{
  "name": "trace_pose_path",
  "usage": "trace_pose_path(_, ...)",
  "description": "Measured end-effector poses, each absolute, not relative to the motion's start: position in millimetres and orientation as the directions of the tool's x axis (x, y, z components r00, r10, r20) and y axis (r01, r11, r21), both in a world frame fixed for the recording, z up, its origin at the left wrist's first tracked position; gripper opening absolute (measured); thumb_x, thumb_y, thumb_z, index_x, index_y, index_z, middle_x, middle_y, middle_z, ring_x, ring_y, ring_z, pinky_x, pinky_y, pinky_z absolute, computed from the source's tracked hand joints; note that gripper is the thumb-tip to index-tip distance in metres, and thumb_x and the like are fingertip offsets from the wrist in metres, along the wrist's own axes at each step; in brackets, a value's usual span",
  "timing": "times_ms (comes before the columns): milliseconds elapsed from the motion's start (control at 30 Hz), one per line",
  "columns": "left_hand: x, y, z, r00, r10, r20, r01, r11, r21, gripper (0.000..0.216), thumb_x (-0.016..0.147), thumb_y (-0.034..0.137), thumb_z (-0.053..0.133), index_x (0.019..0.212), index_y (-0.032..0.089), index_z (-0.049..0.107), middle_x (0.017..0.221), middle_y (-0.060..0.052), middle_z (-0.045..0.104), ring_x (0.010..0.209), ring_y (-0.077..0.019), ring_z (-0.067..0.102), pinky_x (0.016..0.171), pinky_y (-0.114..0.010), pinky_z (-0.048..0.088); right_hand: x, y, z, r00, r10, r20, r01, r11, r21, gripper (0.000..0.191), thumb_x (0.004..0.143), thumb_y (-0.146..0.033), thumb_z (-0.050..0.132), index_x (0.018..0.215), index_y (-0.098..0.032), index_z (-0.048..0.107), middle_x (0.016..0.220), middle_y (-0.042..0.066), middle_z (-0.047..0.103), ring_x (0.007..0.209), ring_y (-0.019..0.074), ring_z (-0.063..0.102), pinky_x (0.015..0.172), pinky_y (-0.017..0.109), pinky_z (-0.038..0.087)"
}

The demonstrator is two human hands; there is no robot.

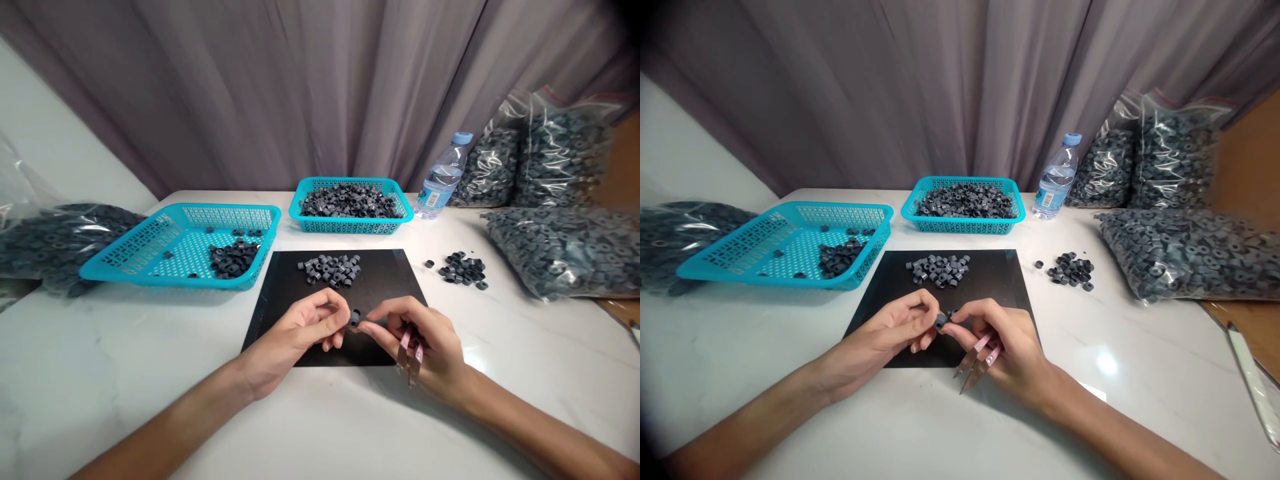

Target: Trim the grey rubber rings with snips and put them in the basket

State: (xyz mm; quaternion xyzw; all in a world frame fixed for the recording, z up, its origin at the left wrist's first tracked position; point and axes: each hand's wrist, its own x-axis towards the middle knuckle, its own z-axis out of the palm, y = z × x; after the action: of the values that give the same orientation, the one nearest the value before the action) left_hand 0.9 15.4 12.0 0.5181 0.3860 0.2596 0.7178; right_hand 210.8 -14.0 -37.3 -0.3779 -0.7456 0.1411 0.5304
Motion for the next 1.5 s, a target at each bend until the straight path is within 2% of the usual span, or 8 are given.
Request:
trace_pose_path(167, 2, 14, 13, 0.561, 0.774, -0.294, 0.023, 0.34, 0.94, 0.029, 0.091, 0.045, 0.074, 0.087, 0.02, 0.059, 0.075, 0.003, 0.055, 0.07, -0.0129, 0.045, 0.069, -0.025, 0.036, 213, -12, -35, -0.274, 0.641, 0.717, 0.381, 0.757, -0.531, 0.017, 0.098, -0.017, 0.065, 0.115, -0.02, 0.067, 0.06, -0.006, 0.054, 0.048, 0.0077, 0.05, 0.048, 0.021, 0.041)
trace_pose_path(333, 3, 13, 15, 0.556, 0.77, -0.312, 0.027, 0.358, 0.933, 0.032, 0.093, 0.048, 0.07, 0.085, 0.019, 0.061, 0.075, 0.001, 0.057, 0.069, -0.0138, 0.046, 0.069, -0.026, 0.036, 212, -13, -34, -0.244, 0.722, 0.647, 0.36, 0.687, -0.631, 0.005, 0.098, -0.023, 0.066, 0.102, -0.019, 0.067, 0.055, -0.009, 0.047, 0.041, 0.0062, 0.048, 0.039, 0.018, 0.036)
trace_pose_path(567, 3, 12, 12, 0.579, 0.756, -0.304, 0.024, 0.358, 0.934, 0.033, 0.095, 0.048, 0.067, 0.084, 0.017, 0.066, 0.081, 0.0, 0.058, 0.072, -0.0135, 0.048, 0.069, -0.026, 0.038, 215, -13, -39, -0.318, 0.717, 0.621, 0.337, 0.697, -0.633, 0.021, 0.099, -0.02, 0.065, 0.12, -0.02, 0.066, 0.059, -0.008, 0.053, 0.041, 0.0056, 0.049, 0.039, 0.017, 0.037)
trace_pose_path(967, 4, 12, 11, 0.596, 0.749, -0.289, 0.039, 0.332, 0.942, 0.032, 0.098, 0.045, 0.064, 0.084, 0.017, 0.062, 0.078, 0.002, 0.058, 0.069, -0.0106, 0.05, 0.067, -0.024, 0.041, 213, -16, -37, -0.3, 0.776, 0.555, 0.297, 0.629, -0.719, 0.008, 0.099, -0.024, 0.065, 0.106, -0.02, 0.064, 0.059, -0.01, 0.042, 0.041, 0.0042, 0.042, 0.041, 0.018, 0.033)
trace_pose_path(1100, 3, 14, 8, 0.56, 0.8, -0.217, 0.034, 0.239, 0.97, 0.028, 0.098, 0.047, 0.064, 0.095, 0.019, 0.063, 0.081, 0.003, 0.06, 0.071, -0.0103, 0.056, 0.066, -0.022, 0.045, 213, -14, -35, -0.291, 0.767, 0.572, 0.303, 0.641, -0.705, 0.009, 0.1, -0.025, 0.064, 0.108, -0.02, 0.065, 0.059, -0.009, 0.045, 0.043, 0.0052, 0.044, 0.042, 0.018, 0.035)
trace_pose_path(1200, 3, 16, 6, 0.602, 0.786, -0.141, -0.011, 0.185, 0.983, 0.03, 0.087, 0.039, 0.08, 0.108, 0.022, 0.066, 0.095, 0.001, 0.066, 0.08, -0.0122, 0.063, 0.066, -0.022, 0.05, 213, -14, -33, -0.271, 0.757, 0.595, 0.303, 0.654, -0.693, 0.009, 0.1, -0.024, 0.064, 0.108, -0.02, 0.065, 0.058, -0.01, 0.046, 0.043, 0.0048, 0.045, 0.042, 0.017, 0.035)
trace_pose_path(1267, 3, 16, 5, 0.61, 0.783, -0.122, -0.031, 0.178, 0.984, 0.033, 0.082, 0.033, 0.085, 0.108, 0.021, 0.068, 0.095, 0.0, 0.07, 0.083, -0.0139, 0.067, 0.065, -0.022, 0.053, 213, -14, -32, -0.261, 0.754, 0.603, 0.301, 0.657, -0.691, 0.008, 0.099, -0.022, 0.066, 0.107, -0.02, 0.065, 0.057, -0.011, 0.046, 0.042, 0.0041, 0.045, 0.042, 0.016, 0.036)
trace_pose_path(1500, 3, 13, 7, 0.515, 0.854, -0.071, -0.008, 0.087, 0.996, 0.019, 0.086, 0.027, 0.082, 0.103, 0.019, 0.079, 0.083, -0.002, 0.078, 0.075, -0.0139, 0.072, 0.063, -0.02, 0.056, 214, -14, -33, -0.257, 0.759, 0.599, 0.295, 0.652, -0.699, 0.01, 0.099, -0.022, 0.066, 0.109, -0.021, 0.065, 0.057, -0.011, 0.045, 0.04, 0.0039, 0.044, 0.041, 0.016, 0.036)
